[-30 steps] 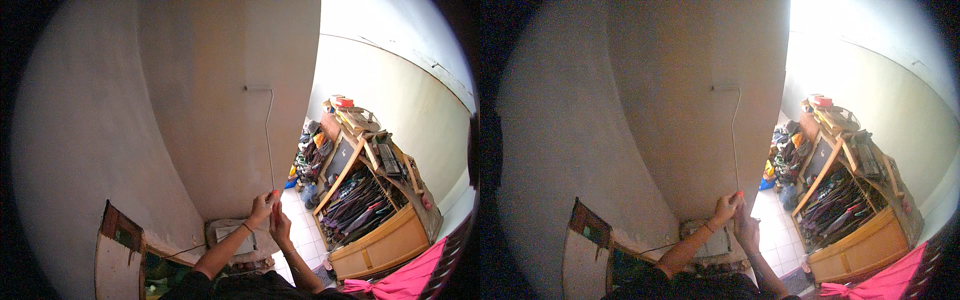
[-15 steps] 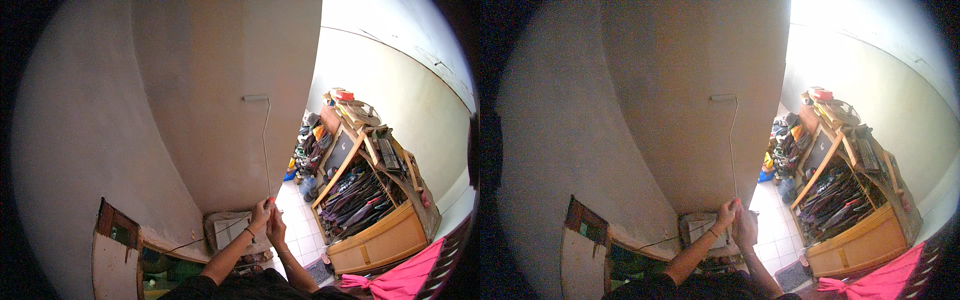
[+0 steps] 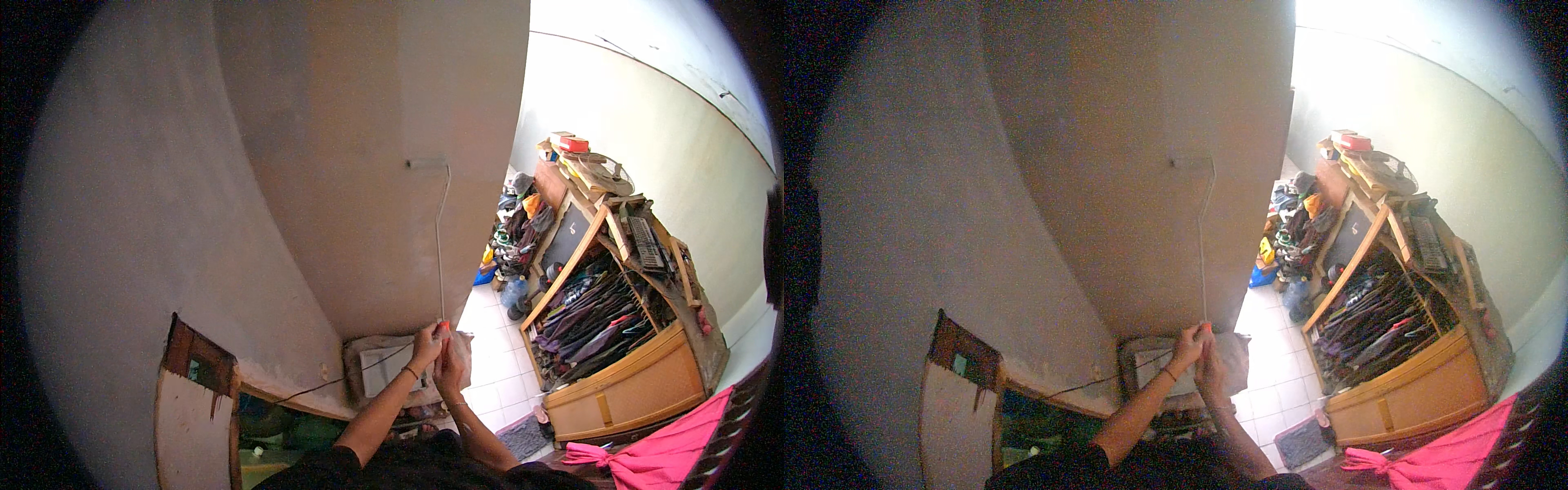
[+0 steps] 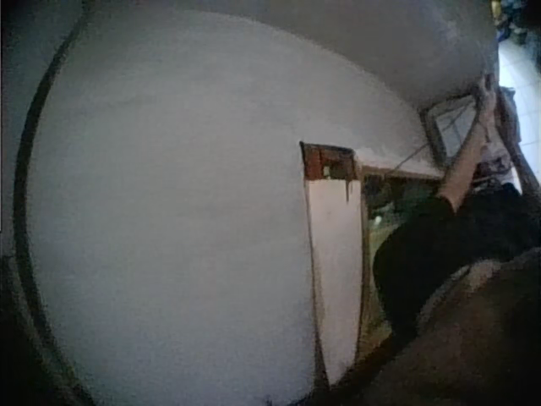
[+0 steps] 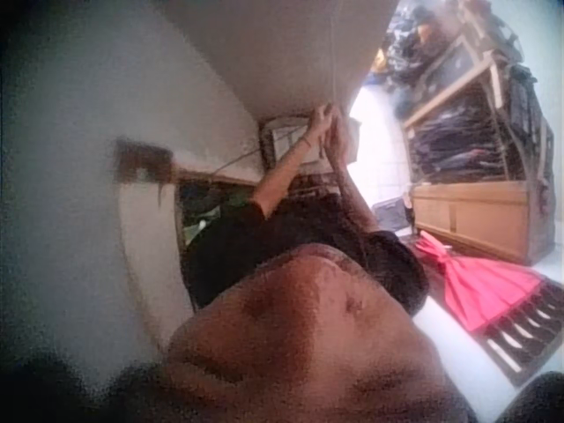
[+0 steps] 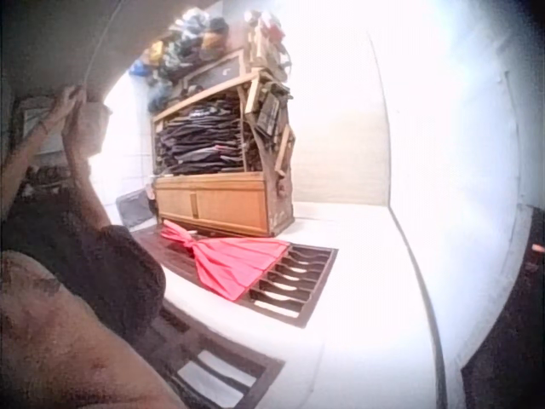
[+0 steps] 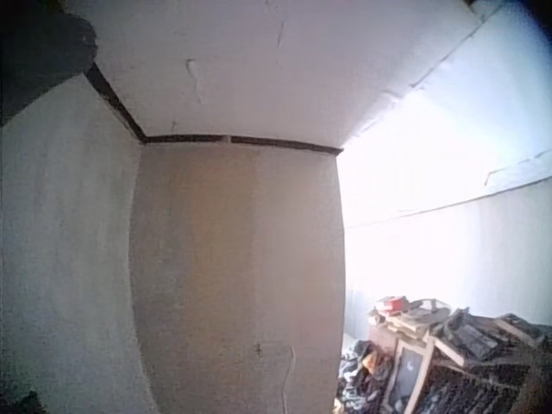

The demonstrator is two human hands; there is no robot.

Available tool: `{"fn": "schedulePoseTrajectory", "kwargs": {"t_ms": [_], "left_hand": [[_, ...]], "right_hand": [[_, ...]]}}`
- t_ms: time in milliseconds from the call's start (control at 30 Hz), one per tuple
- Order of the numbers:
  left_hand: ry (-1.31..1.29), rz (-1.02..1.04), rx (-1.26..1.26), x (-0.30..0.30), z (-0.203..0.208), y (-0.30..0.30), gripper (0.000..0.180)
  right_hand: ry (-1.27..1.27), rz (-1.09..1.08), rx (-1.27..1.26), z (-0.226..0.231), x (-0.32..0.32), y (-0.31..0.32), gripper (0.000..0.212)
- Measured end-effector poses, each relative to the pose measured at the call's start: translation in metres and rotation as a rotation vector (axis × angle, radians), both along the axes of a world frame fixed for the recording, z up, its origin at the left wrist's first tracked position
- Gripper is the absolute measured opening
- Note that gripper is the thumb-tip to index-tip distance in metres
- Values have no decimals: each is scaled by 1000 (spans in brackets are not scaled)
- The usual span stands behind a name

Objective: The person paints a wall using a paint roller attached to an extension pole. They repeatedly dip the roller into a paint tray and apply paint in vertical strokes along the wall surface.

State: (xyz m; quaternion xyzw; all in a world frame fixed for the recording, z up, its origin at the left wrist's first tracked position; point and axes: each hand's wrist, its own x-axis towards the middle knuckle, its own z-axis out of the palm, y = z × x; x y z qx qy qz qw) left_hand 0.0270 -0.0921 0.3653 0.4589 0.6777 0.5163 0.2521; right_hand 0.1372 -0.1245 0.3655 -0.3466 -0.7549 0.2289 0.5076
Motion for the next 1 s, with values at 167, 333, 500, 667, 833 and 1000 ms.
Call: {"fn": "schedulePoseTrajectory", "kwargs": {"t_ms": [167, 333, 500, 667, 833, 1000], "left_hand": [[71, -10, 51, -1, -35, 7, 37], [-73, -13, 102, 4, -11, 17, 40], [29, 38, -58, 5, -53, 9, 35], [4, 40, 58, 16, -27, 26, 36], [78, -2, -54, 4, -29, 27, 33], [49, -149, -177, 20, -57, 26, 33]], "right_hand": [[-55, -29, 95, -4, 6, -5, 55], [-90, -46, -99, 14, 14, 3, 53], [43, 76, -160, 1, 12, -2, 52], [-74, 32, -82, -20, 24, 20, 60], [-176, -17, -151, -5, 19, 10, 62], [-184, -77, 54, -51, 39, 21, 59]]}}
